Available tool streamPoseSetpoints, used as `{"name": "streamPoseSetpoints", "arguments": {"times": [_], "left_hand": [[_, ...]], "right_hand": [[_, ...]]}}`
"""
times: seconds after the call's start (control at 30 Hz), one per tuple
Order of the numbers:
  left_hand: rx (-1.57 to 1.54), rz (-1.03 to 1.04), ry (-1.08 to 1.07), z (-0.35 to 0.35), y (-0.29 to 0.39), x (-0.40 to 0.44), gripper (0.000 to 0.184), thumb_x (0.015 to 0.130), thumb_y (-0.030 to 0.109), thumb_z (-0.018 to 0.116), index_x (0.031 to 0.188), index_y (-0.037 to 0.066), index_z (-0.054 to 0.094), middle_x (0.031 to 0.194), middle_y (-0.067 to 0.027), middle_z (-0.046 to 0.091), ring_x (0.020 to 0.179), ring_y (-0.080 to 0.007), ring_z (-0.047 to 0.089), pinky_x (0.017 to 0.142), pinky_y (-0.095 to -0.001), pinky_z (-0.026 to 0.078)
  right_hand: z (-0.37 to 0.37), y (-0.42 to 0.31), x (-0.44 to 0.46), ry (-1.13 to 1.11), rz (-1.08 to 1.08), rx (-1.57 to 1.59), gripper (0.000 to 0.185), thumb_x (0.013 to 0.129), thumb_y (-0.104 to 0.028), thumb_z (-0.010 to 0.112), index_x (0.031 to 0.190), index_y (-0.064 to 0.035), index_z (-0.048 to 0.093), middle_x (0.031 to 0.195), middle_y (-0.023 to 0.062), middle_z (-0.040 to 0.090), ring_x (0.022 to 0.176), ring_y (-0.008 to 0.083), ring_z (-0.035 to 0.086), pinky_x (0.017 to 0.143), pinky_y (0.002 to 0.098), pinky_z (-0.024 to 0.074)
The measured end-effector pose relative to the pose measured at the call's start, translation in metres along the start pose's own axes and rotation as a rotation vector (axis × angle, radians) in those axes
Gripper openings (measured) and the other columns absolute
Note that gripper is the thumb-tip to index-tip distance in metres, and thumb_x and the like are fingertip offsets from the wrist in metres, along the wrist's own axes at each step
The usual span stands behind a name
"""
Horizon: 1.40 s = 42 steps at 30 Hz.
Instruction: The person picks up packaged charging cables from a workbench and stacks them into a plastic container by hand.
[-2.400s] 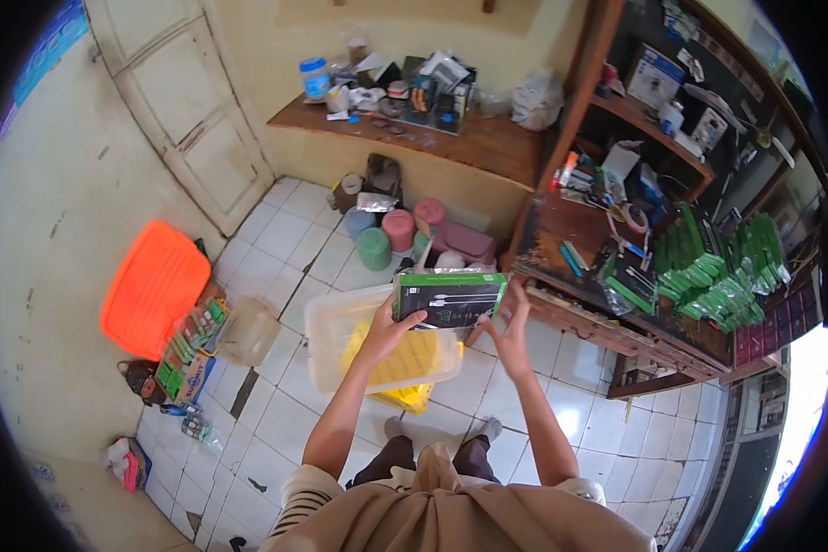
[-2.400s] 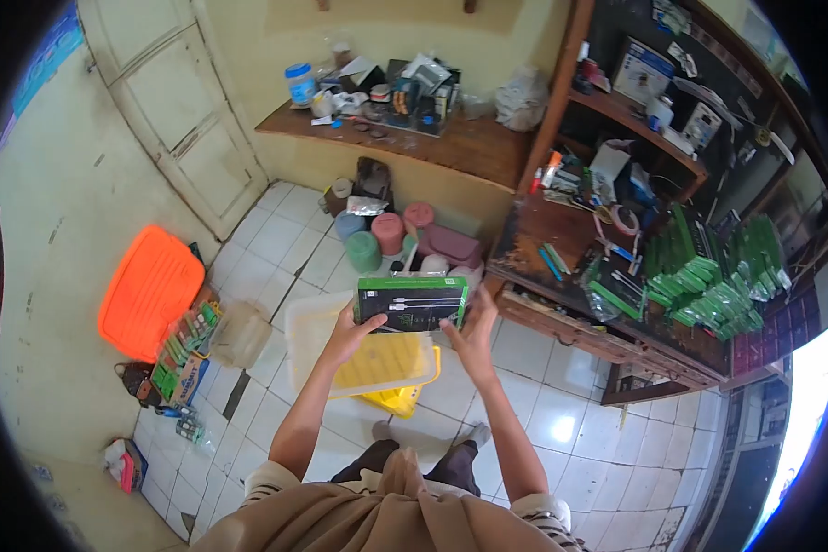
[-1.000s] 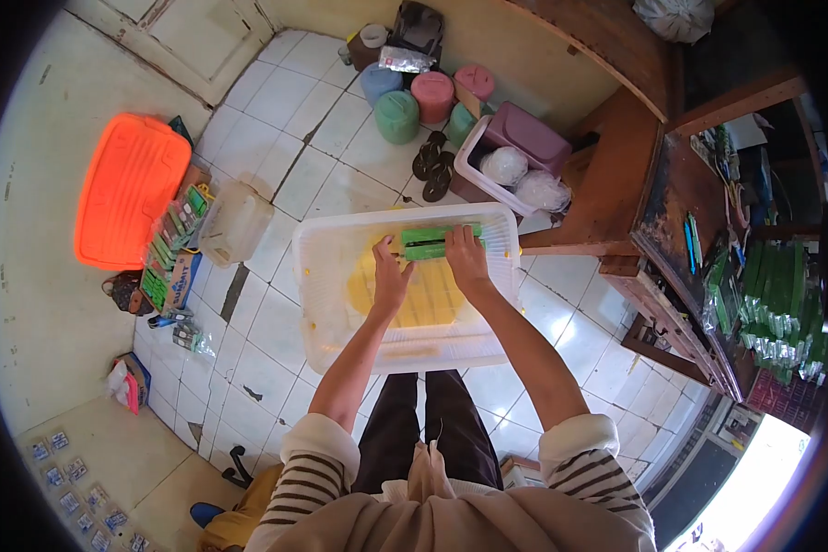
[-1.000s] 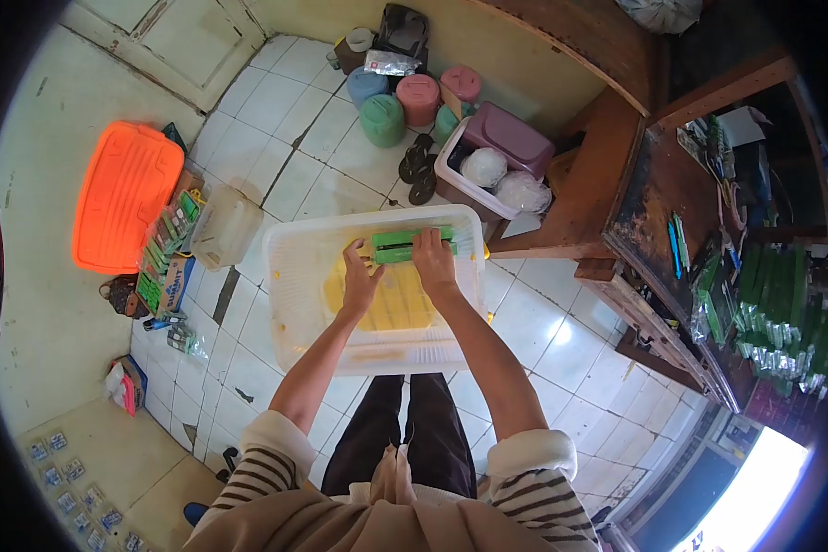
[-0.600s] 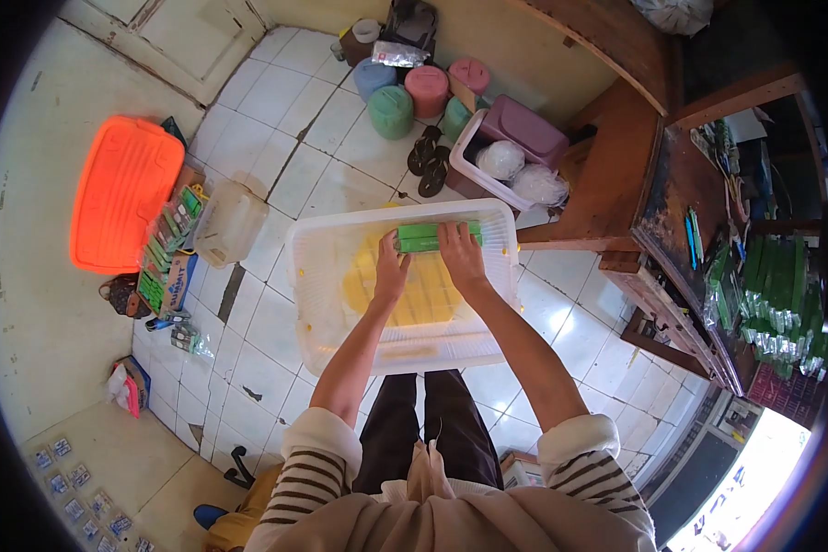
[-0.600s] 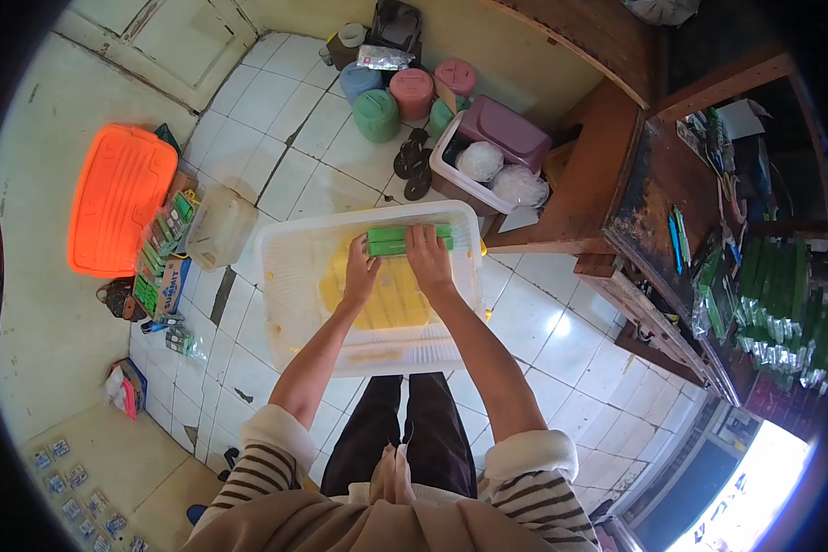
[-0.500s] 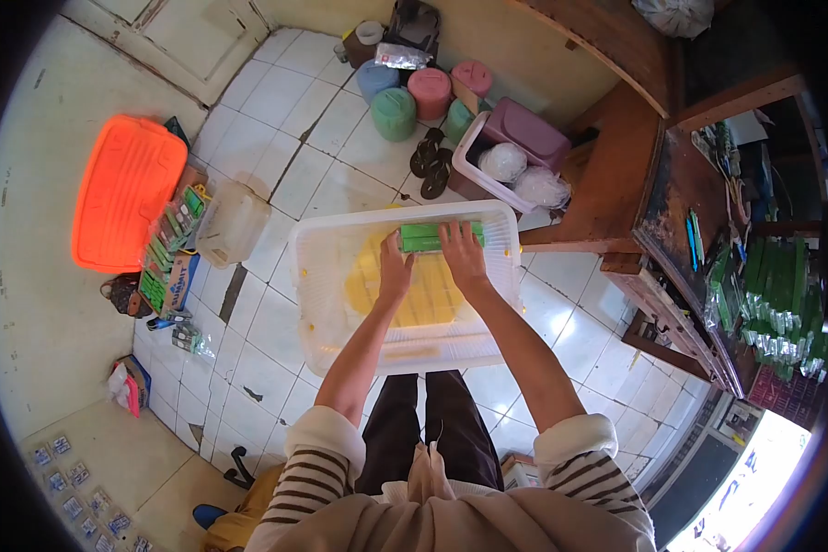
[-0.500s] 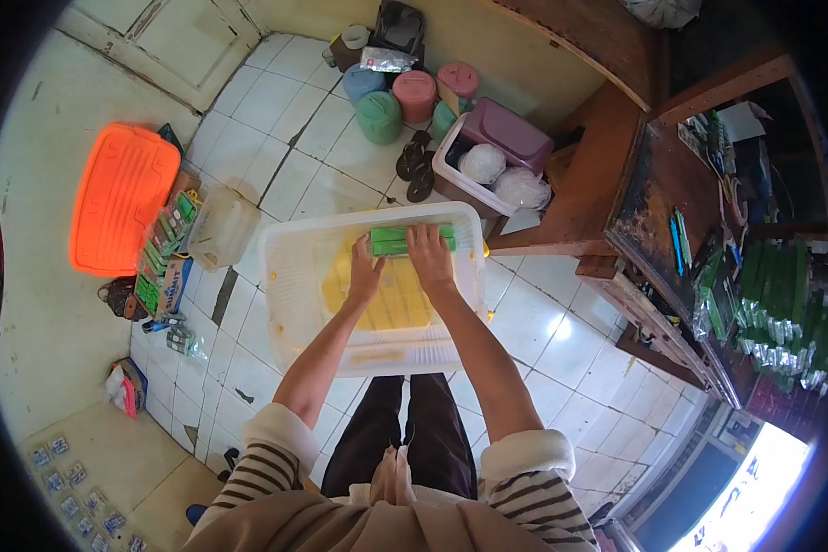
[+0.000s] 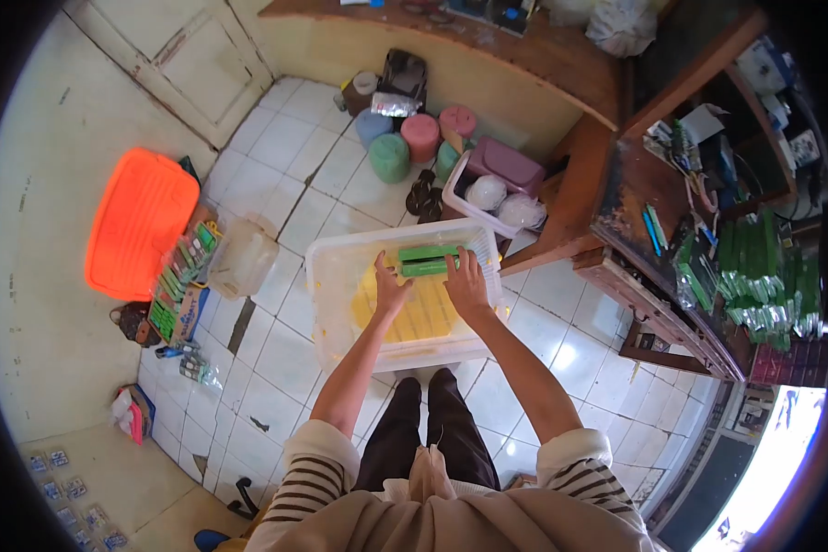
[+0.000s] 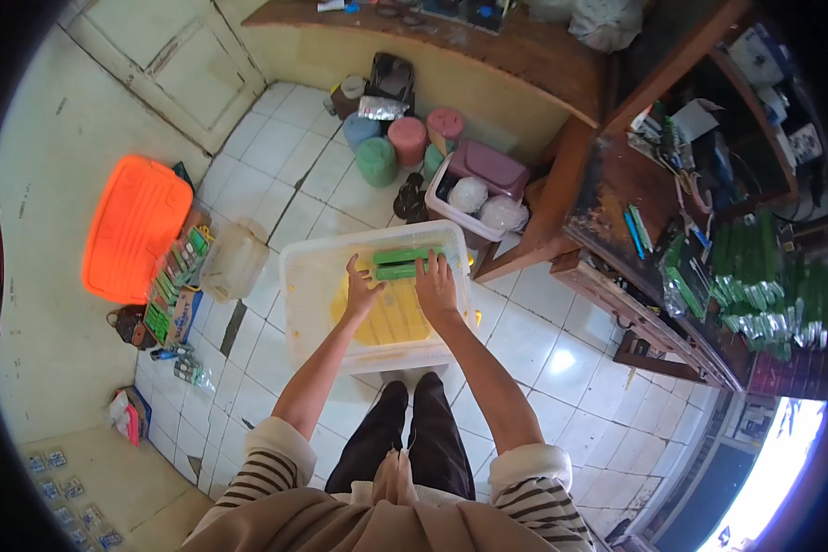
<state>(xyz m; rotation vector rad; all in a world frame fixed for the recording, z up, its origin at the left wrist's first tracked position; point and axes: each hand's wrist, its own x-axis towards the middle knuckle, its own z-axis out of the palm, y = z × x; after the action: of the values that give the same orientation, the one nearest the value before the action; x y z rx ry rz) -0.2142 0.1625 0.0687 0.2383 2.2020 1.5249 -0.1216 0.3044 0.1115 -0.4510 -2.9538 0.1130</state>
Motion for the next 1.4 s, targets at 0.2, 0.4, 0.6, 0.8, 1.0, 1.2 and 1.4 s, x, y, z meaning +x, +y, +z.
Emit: {"name": "streamPoseSetpoints", "arguments": {"times": [0.2,0.4,0.6,0.8,1.0,1.2,1.4], "left_hand": [[0.150,0.315,0.079,-0.003,0.002,-0.014,0.078,0.068,0.008,0.071,0.130,0.003,0.025,0.117,-0.0177,0.037,0.099,-0.0268,0.045,0.084,-0.0351,0.040],[-0.174,0.341,-0.136,-0.004,0.070,-0.109,0.033,0.085,0.014,0.056,0.114,0.001,0.044,0.101,-0.0103,0.055,0.093,-0.0192,0.054,0.082,-0.0319,0.043],[0.050,0.414,-0.422,0.041,0.077,-0.231,0.013,0.086,0.010,0.052,0.095,0.001,0.055,0.091,-0.0099,0.062,0.083,-0.0193,0.060,0.075,-0.0300,0.046],[0.134,0.349,-0.618,0.130,0.024,-0.268,0.016,0.083,0.008,0.053,0.098,0.004,0.056,0.092,-0.0079,0.062,0.083,-0.0168,0.061,0.071,-0.0286,0.048],[0.184,0.535,-0.629,0.239,0.069,-0.275,0.016,0.084,0.011,0.054,0.099,0.005,0.056,0.091,-0.0094,0.061,0.084,-0.0210,0.060,0.073,-0.0304,0.047],[0.110,0.858,-0.403,0.306,0.236,-0.263,0.026,0.085,0.011,0.052,0.109,0.001,0.050,0.106,-0.0135,0.052,0.099,-0.0263,0.052,0.085,-0.0342,0.041],[0.032,0.935,-0.243,0.370,0.305,-0.200,0.041,0.083,0.010,0.055,0.120,0.001,0.040,0.116,-0.0157,0.046,0.109,-0.0277,0.046,0.095,-0.0358,0.036]], "right_hand": [[-0.087,0.005,-0.033,0.140,-0.006,0.337,0.044,0.068,-0.009,0.066,0.108,-0.0031,0.048,0.118,0.0182,0.040,0.108,0.0350,0.041,0.091,0.0403,0.0397],[-0.165,0.026,-0.145,0.351,0.268,0.525,0.024,0.074,-0.003,0.057,0.098,-0.0017,0.052,0.100,0.0164,0.051,0.094,0.0340,0.050,0.081,0.0399,0.0436],[-0.115,0.071,-0.322,0.274,0.690,0.494,0.010,0.078,-0.004,0.053,0.085,-0.0045,0.059,0.083,0.0147,0.056,0.079,0.0333,0.055,0.068,0.0411,0.0455],[-0.081,0.145,-0.451,0.192,1.040,0.501,0.011,0.079,-0.007,0.051,0.081,-0.0070,0.062,0.080,0.0157,0.059,0.073,0.0338,0.057,0.066,0.0414,0.0468],[-0.100,0.236,-0.475,0.375,0.996,0.539,0.008,0.081,-0.006,0.052,0.081,-0.0040,0.059,0.079,0.0149,0.060,0.073,0.0320,0.058,0.066,0.0383,0.0472],[-0.193,0.326,-0.387,0.594,0.816,0.573,0.014,0.081,-0.002,0.049,0.095,-0.0009,0.054,0.090,0.0166,0.055,0.084,0.0329,0.054,0.075,0.0404,0.0430],[-0.263,0.373,-0.288,0.833,0.722,0.754,0.033,0.080,-0.002,0.053,0.113,0.0001,0.049,0.101,0.0184,0.054,0.093,0.0309,0.054,0.081,0.0347,0.0422]]}}
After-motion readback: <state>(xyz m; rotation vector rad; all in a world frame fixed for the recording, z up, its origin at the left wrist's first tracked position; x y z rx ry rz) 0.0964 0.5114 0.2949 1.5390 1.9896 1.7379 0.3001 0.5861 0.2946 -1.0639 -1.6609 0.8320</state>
